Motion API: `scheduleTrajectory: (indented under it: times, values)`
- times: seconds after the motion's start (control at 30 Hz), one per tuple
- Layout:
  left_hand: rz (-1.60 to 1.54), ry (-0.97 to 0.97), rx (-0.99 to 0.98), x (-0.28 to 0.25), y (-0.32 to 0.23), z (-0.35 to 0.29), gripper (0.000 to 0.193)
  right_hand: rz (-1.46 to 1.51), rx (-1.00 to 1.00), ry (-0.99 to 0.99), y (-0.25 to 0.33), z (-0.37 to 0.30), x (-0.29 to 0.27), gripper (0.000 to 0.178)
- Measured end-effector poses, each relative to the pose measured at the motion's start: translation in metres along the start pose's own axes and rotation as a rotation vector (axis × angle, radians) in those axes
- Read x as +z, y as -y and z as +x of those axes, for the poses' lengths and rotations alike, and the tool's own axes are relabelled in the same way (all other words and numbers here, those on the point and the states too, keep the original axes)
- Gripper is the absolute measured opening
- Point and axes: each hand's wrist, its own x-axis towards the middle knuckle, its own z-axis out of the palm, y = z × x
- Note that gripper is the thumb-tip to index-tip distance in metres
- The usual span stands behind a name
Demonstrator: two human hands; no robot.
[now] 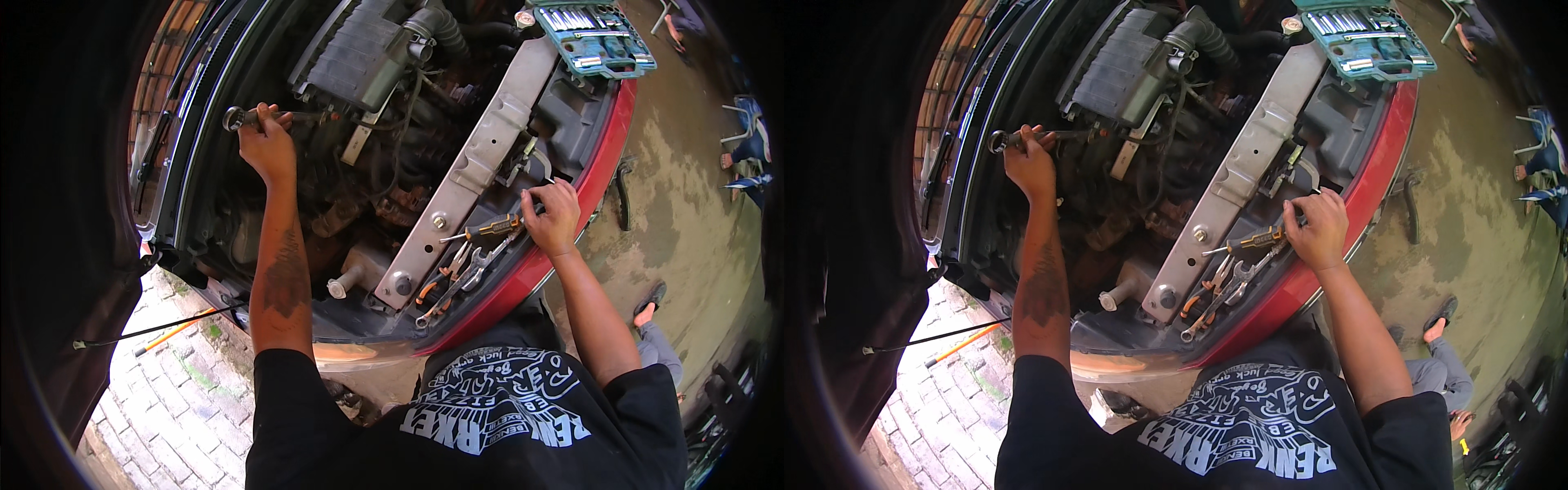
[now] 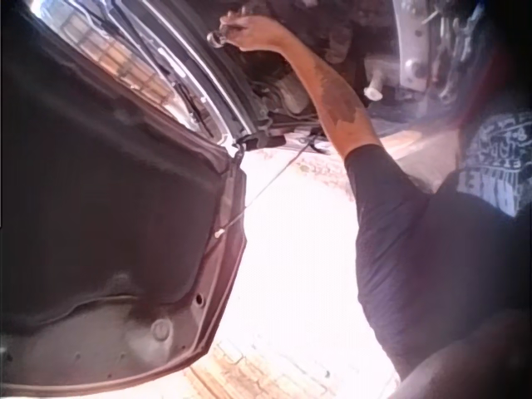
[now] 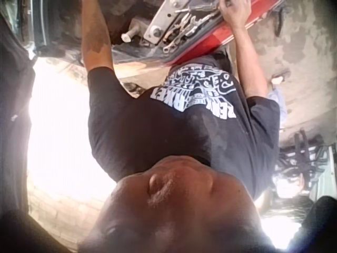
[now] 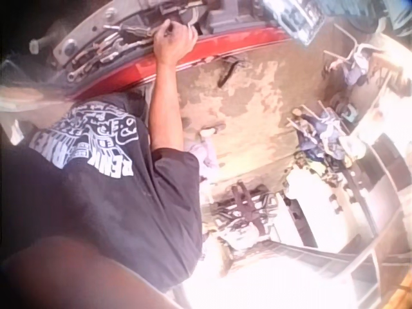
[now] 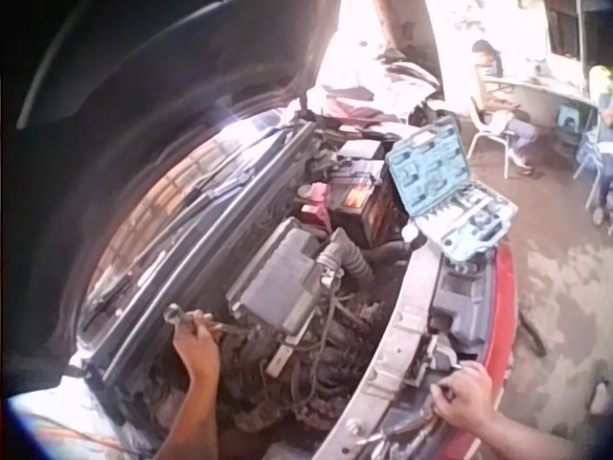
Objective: The person uses a wrench to loosen bolts on the car engine, then uses their hands to unscrew a component and remove it.
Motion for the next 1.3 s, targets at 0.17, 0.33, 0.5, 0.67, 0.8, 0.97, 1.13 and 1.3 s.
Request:
scheduleTrajectory:
  times: [0.17, 0.33, 0.5, 0.67, 0.8, 0.97, 1.13, 1.3]
  values:
    - [0.03, -0.084, 0.037, 0.017, -0.005, -0.016, 0.024, 0.003, 0.003, -0.008, -0.004, -0.001, 0.0, 0.013]
    - [0.033, -0.022, 0.054, 0.023, -0.007, -0.012, 0.025, 0.026, 0.014, -0.031, -0.005, -0.003, 0.001, 0.013]
    - [-0.002, 0.05, -0.004, 0.023, 0.006, -0.007, 0.026, 0.041, 0.006, -0.026, 0.0, -0.001, 0.0, 0.012]
    - [0.156, 0.037, 0.105, 0.031, 0.004, -0.01, 0.026, 0.041, 0.007, -0.062, -0.005, -0.002, 0.001, 0.014]
    - [0.166, 0.118, 0.203, 0.027, 0.006, -0.016, 0.024, 0.055, 0.022, -0.054, -0.006, -0.002, 0.0, 0.012]
    - [0.183, 0.215, 0.309, 0.023, 0.003, -0.009, 0.023, 0.056, 0.022, -0.05, -0.005, -0.003, -0.001, 0.012]
    - [0.217, 0.268, 0.345, 0.013, 0.008, -0.002, 0.024, 0.045, 0.019, -0.074, -0.003, 0.0, -0.001, 0.012]
    - [0.054, 0.07, 0.206, -0.011, 0.033, -0.015, 0.022, 0.062, 0.017, -0.089, -0.003, 0.0, 0.001, 0.013]
